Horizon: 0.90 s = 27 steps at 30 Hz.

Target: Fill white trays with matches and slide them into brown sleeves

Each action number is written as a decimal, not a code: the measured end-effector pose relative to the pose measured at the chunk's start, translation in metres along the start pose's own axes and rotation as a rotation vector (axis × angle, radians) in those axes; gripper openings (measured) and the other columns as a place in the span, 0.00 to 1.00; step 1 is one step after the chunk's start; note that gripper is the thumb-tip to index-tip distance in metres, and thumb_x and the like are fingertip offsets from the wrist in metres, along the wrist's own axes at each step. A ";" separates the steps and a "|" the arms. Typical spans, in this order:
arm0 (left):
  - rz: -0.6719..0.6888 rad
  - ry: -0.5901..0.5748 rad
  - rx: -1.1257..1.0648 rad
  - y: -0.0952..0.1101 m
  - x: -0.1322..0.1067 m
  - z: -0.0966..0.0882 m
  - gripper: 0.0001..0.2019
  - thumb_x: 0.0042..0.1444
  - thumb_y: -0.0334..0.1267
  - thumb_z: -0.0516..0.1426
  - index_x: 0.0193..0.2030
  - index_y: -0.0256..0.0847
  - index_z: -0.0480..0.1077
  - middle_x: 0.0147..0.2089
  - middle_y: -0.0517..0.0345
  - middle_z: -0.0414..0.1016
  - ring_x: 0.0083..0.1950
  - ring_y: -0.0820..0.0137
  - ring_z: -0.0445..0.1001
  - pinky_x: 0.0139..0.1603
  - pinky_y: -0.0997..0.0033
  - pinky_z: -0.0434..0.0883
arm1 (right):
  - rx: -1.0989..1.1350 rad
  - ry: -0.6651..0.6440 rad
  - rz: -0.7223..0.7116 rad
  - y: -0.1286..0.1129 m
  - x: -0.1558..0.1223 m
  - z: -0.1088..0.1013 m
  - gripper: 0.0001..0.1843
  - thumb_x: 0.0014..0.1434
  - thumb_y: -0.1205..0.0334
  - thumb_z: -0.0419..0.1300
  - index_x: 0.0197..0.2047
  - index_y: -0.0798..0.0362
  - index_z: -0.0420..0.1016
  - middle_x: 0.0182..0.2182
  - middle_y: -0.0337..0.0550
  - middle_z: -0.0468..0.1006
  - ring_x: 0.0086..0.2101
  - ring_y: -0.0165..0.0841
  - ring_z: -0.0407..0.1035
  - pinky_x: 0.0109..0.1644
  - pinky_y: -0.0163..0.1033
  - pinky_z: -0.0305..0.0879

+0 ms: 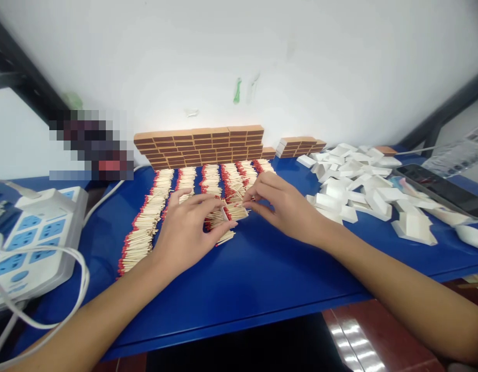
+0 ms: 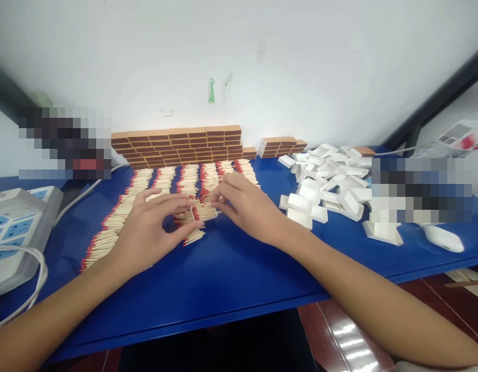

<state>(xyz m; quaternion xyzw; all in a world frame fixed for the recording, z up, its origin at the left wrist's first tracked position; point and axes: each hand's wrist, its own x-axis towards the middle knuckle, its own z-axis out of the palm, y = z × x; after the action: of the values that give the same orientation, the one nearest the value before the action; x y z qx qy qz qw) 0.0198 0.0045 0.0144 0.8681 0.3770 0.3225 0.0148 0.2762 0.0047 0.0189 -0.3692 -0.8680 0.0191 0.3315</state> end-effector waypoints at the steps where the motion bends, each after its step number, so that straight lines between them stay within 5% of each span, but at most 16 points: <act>1: 0.012 0.001 -0.011 0.002 0.000 0.001 0.14 0.63 0.47 0.70 0.50 0.46 0.79 0.54 0.57 0.87 0.54 0.58 0.85 0.69 0.48 0.62 | -0.009 -0.001 -0.024 -0.002 0.000 0.001 0.02 0.74 0.65 0.60 0.45 0.50 0.74 0.39 0.46 0.74 0.41 0.40 0.69 0.43 0.44 0.67; 8: 0.026 0.004 -0.039 0.006 0.000 0.000 0.14 0.62 0.49 0.70 0.50 0.47 0.79 0.54 0.57 0.87 0.55 0.58 0.84 0.69 0.48 0.64 | -0.035 0.000 -0.107 -0.011 0.001 0.004 0.03 0.75 0.67 0.59 0.47 0.51 0.74 0.39 0.47 0.75 0.42 0.40 0.69 0.44 0.44 0.68; 27: 0.019 0.081 -0.040 0.001 0.001 0.000 0.13 0.63 0.48 0.69 0.51 0.48 0.78 0.51 0.60 0.88 0.52 0.59 0.86 0.68 0.49 0.65 | 0.107 0.010 0.023 -0.007 0.002 -0.002 0.03 0.74 0.65 0.60 0.45 0.51 0.76 0.38 0.44 0.74 0.39 0.36 0.70 0.42 0.42 0.66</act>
<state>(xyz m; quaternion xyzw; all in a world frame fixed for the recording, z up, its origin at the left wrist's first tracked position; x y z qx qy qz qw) 0.0208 0.0040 0.0150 0.8576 0.3623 0.3649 0.0139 0.2720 0.0001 0.0236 -0.3609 -0.8598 0.0675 0.3549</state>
